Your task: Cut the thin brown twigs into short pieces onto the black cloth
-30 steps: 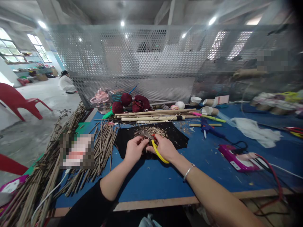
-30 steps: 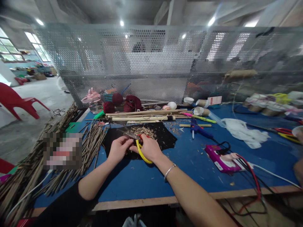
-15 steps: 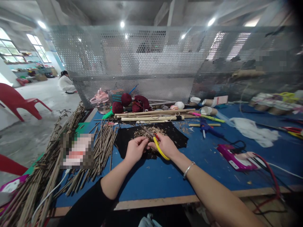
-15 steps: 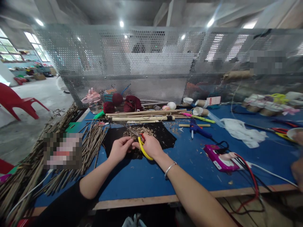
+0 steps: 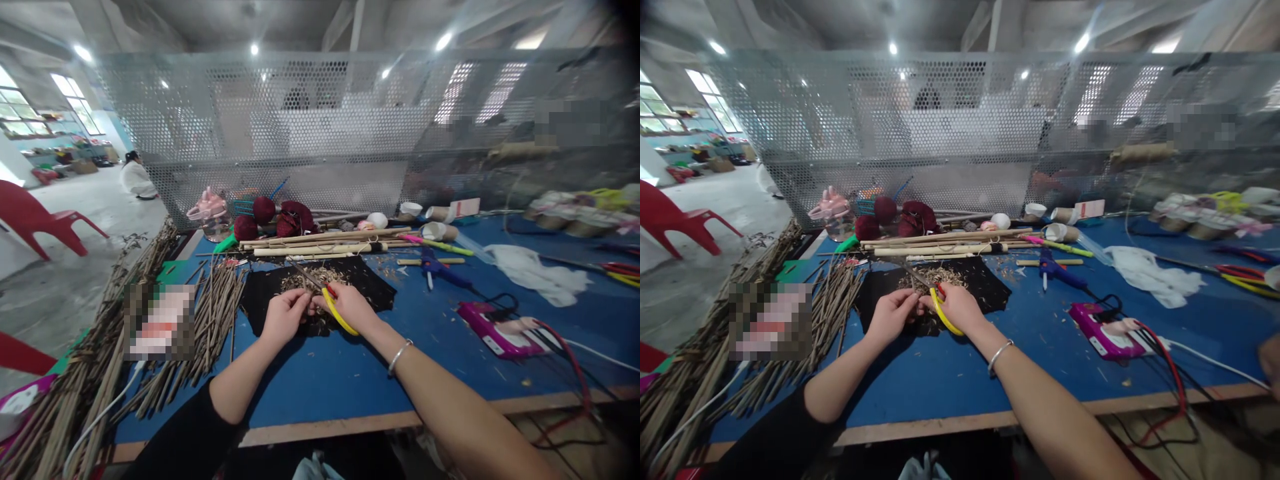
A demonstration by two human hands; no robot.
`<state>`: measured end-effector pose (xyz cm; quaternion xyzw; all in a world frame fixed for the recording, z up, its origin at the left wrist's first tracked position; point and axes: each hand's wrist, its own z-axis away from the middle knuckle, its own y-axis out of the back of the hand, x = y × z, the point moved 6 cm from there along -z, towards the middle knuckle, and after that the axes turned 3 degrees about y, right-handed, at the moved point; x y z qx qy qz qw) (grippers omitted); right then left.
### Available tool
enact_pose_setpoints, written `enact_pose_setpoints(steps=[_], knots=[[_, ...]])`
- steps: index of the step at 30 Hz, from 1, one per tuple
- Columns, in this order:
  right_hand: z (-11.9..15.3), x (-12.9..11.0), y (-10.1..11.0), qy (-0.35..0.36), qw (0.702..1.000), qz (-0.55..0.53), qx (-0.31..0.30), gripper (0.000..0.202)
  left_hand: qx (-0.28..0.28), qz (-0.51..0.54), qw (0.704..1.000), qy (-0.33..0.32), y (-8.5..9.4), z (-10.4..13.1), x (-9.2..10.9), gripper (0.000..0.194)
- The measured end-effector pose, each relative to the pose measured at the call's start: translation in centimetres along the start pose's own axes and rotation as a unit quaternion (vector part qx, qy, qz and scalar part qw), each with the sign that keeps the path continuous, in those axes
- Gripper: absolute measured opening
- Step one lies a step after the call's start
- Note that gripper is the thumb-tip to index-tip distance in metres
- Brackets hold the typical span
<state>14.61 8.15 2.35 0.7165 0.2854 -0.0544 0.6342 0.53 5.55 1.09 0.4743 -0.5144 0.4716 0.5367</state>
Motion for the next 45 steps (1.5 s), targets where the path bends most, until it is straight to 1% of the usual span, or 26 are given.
enact_pose_setpoints(steps=[5,8,10,15,18,21,25,29,33,38,43,45], knots=[[0.1,0.4,0.1,-0.016,0.999,0.027,0.014,0.036,0.014,0.019,1.0,0.0,0.1,-0.2,-0.3,0.032],[0.3,0.3,0.0,-0.008,1.0,0.012,0.012,0.041,0.015,0.017,1.0,-0.011,0.2,-0.2,-0.3,0.031],[0.4,-0.1,-0.1,0.01,1.0,0.003,0.011,0.046,0.012,0.016,1.0,-0.012,0.2,-0.2,-0.2,0.031],[0.4,-1.4,0.4,0.073,0.996,0.016,0.047,0.05,-0.002,0.009,1.0,-0.013,-0.1,-0.1,-0.1,0.031],[0.5,-1.8,0.5,0.086,0.995,0.016,0.054,0.05,-0.012,0.01,1.0,-0.011,-0.4,-0.1,-0.2,0.032],[0.6,-1.7,0.5,0.074,0.996,0.015,0.052,0.045,-0.019,0.006,1.0,-0.012,-0.5,0.0,-0.1,0.033],[0.8,-1.3,-0.1,0.037,0.999,-0.003,0.025,0.04,-0.016,-0.01,0.999,-0.03,-0.4,0.2,0.3,0.031],[0.8,-1.3,-0.3,0.037,0.999,-0.01,0.032,0.04,-0.011,-0.016,0.999,-0.047,-0.3,0.4,0.9,0.031],[0.6,-1.1,-0.3,0.038,0.998,-0.015,0.039,0.04,-0.004,-0.017,0.998,-0.053,-0.2,0.4,0.9,0.028],[0.5,-1.0,-0.3,0.022,0.999,-0.02,0.04,0.037,0.008,-0.023,0.998,-0.049,0.0,0.1,0.5,0.03],[0.3,-0.8,-0.3,0.003,0.999,0.001,0.038,0.034,0.013,-0.005,0.999,-0.036,0.2,-0.1,0.3,0.029],[0.3,-0.7,-0.2,-0.004,0.999,0.016,0.041,0.034,0.025,0.006,0.999,-0.024,0.4,-0.2,0.1,0.029]])
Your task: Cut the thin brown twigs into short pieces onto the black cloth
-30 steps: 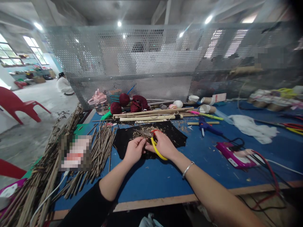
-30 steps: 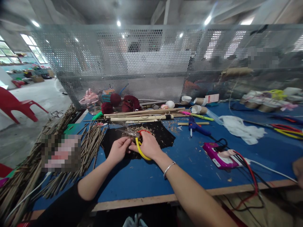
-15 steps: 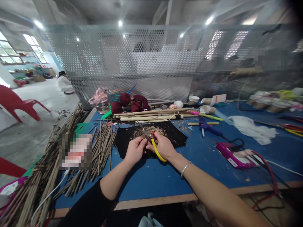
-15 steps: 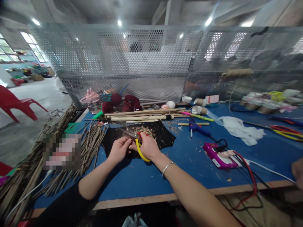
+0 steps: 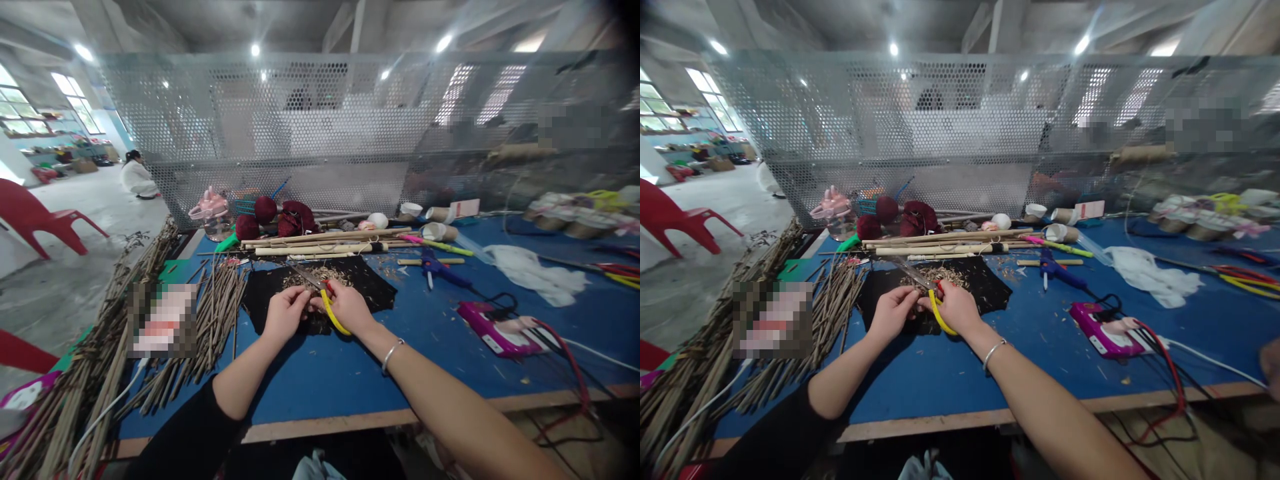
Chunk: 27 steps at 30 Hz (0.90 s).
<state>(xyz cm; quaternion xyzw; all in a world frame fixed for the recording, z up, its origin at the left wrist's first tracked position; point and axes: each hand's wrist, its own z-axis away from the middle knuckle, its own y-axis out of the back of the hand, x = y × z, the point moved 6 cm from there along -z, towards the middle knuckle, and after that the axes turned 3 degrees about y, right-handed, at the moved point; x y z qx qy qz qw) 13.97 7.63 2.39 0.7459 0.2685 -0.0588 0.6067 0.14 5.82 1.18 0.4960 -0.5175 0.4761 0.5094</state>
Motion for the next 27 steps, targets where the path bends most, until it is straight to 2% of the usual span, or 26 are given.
enact_pose_setpoints(steps=[5,10,14,21,27], knots=[[0.1,0.0,0.0,-0.007,0.999,0.046,0.002,0.04,0.048,-0.004,0.999,0.018,0.6,-0.2,-0.4,0.028],[0.3,-0.8,0.1,0.045,0.998,0.04,0.012,0.047,0.066,-0.017,0.998,0.016,0.9,-0.1,-0.2,0.028],[0.2,-1.3,0.2,0.065,0.997,0.04,0.018,0.049,0.069,-0.028,0.997,-0.01,0.9,0.0,0.1,0.027],[0.4,-0.6,-0.4,0.009,0.999,0.02,-0.032,0.04,0.073,-0.042,0.996,-0.016,1.0,-0.3,-0.5,0.03],[0.3,-0.5,-0.5,0.003,0.999,0.005,-0.032,0.039,0.066,-0.044,0.997,-0.019,1.0,-0.2,-0.2,0.03]])
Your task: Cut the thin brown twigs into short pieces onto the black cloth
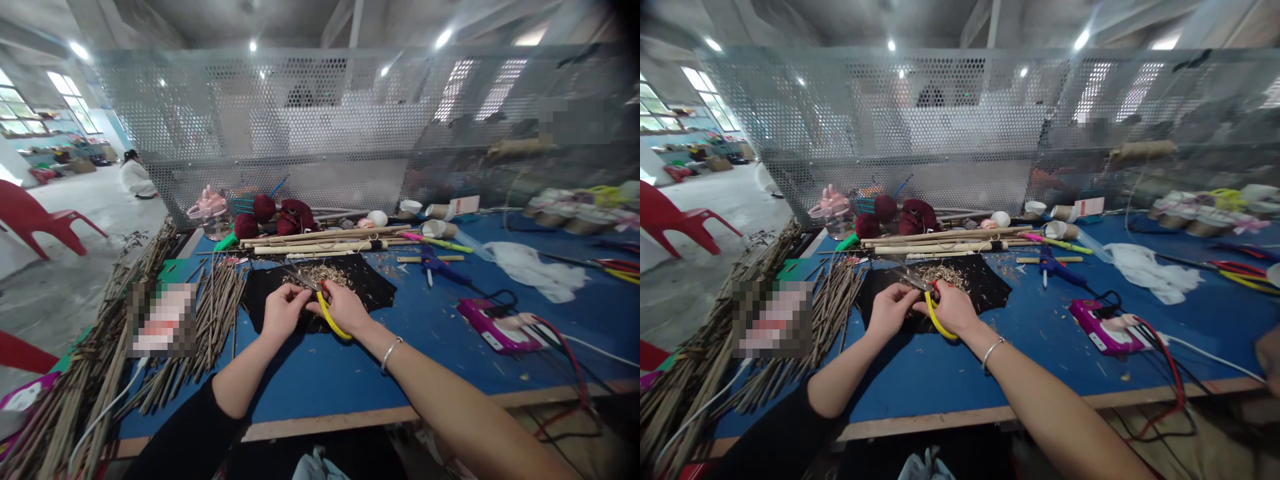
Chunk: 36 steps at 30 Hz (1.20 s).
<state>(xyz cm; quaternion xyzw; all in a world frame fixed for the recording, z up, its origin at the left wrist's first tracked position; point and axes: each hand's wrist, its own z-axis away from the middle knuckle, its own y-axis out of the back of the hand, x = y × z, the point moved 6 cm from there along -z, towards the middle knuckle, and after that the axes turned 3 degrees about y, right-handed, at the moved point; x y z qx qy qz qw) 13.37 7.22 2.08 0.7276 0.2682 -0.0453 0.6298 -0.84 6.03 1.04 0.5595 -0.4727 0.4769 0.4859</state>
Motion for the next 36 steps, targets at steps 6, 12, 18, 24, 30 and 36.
enact_pose_setpoints(steps=[6,12,18,24,30,36], knots=[[-0.1,0.3,-0.2,-0.021,0.999,0.016,-0.021,0.04,-0.001,0.006,1.0,0.017,0.0,0.1,0.1,0.03],[-0.1,0.6,-0.3,-0.04,0.998,0.043,-0.029,0.044,-0.009,0.023,0.998,0.053,-0.2,-0.1,-0.4,0.03],[-0.2,0.3,0.2,-0.04,0.998,0.047,-0.031,0.046,-0.01,0.039,0.997,0.063,-0.2,-0.1,-0.3,0.029],[-0.1,0.0,0.4,-0.029,0.997,0.073,-0.025,0.048,-0.016,0.096,0.994,0.052,-0.1,-0.4,-0.6,0.031],[0.3,-0.5,0.5,-0.019,0.998,0.05,-0.019,0.054,-0.026,0.092,0.994,0.052,-0.3,-0.3,-0.5,0.028],[0.4,-0.9,0.7,0.019,0.999,0.03,-0.008,0.053,-0.04,0.086,0.994,0.057,-0.6,-0.1,-0.3,0.03]])
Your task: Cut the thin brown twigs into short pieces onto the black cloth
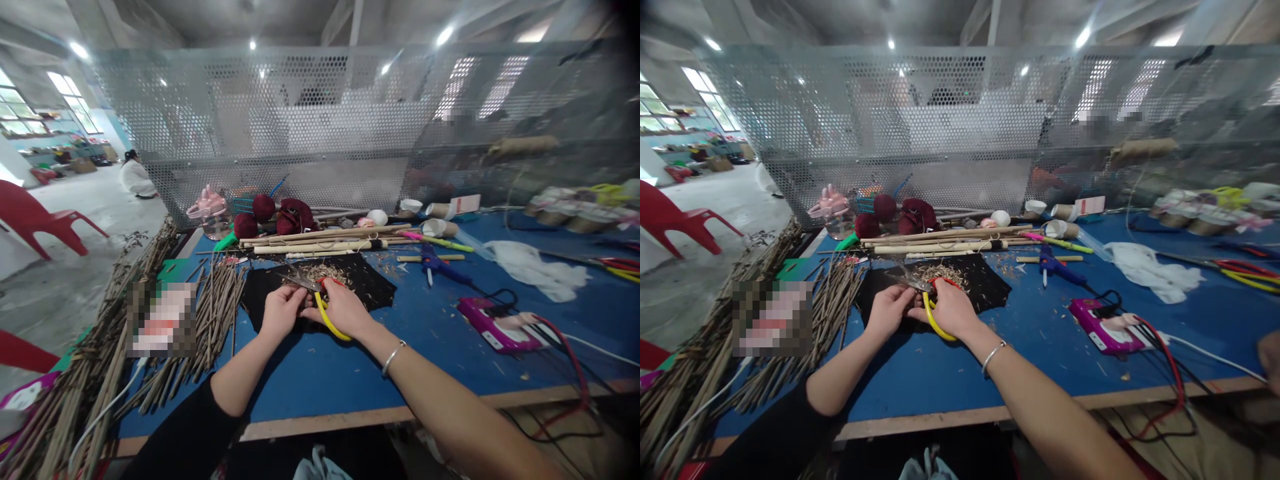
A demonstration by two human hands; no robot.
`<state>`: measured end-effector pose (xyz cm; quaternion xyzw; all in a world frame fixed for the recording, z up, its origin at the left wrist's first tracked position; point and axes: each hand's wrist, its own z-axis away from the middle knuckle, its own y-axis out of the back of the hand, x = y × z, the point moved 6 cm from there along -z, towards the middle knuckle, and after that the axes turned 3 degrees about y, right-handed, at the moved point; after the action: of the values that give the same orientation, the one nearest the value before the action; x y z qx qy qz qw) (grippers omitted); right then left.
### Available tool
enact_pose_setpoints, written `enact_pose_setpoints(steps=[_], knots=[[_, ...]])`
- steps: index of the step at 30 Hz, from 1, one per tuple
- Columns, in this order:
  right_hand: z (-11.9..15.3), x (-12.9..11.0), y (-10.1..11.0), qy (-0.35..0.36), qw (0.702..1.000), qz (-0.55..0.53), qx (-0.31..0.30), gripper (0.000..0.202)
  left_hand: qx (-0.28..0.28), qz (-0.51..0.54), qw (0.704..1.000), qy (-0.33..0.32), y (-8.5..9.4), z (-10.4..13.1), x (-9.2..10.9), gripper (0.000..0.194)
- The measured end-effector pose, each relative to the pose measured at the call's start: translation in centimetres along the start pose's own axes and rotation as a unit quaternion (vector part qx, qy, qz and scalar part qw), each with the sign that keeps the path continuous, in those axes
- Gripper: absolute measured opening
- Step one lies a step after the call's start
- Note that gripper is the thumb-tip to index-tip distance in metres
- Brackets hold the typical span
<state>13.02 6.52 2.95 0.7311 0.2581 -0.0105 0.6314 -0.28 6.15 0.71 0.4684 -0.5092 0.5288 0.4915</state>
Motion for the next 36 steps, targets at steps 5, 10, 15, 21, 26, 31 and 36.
enact_pose_setpoints(steps=[5,10,15,21,26,31,36], knots=[[0.0,0.4,-0.5,-0.013,1.0,0.001,-0.007,0.049,0.01,-0.045,0.998,-0.031,0.3,0.0,0.2,0.031],[0.0,0.6,-0.9,-0.042,0.999,-0.003,-0.011,0.043,0.021,-0.05,0.998,-0.031,0.4,0.0,0.4,0.032],[-0.1,0.8,-0.9,-0.058,0.998,-0.005,-0.027,0.041,0.03,-0.063,0.997,-0.012,0.6,-0.1,0.1,0.033],[-0.2,1.1,-0.9,-0.065,0.997,-0.015,-0.044,0.044,0.029,-0.052,0.998,-0.008,0.5,0.1,0.3,0.033],[-0.3,1.3,-0.4,-0.071,0.997,0.011,-0.037,0.045,0.017,-0.006,1.0,0.019,0.2,0.0,0.0,0.037],[-0.3,1.2,0.0,-0.067,0.997,0.036,-0.026,0.046,0.018,0.016,1.0,-0.007,0.2,-0.3,-0.2,0.035],[-0.2,1.1,-0.3,-0.052,0.998,0.034,-0.017,0.047,0.009,0.011,1.0,-0.008,0.1,-0.4,-0.3,0.028]])
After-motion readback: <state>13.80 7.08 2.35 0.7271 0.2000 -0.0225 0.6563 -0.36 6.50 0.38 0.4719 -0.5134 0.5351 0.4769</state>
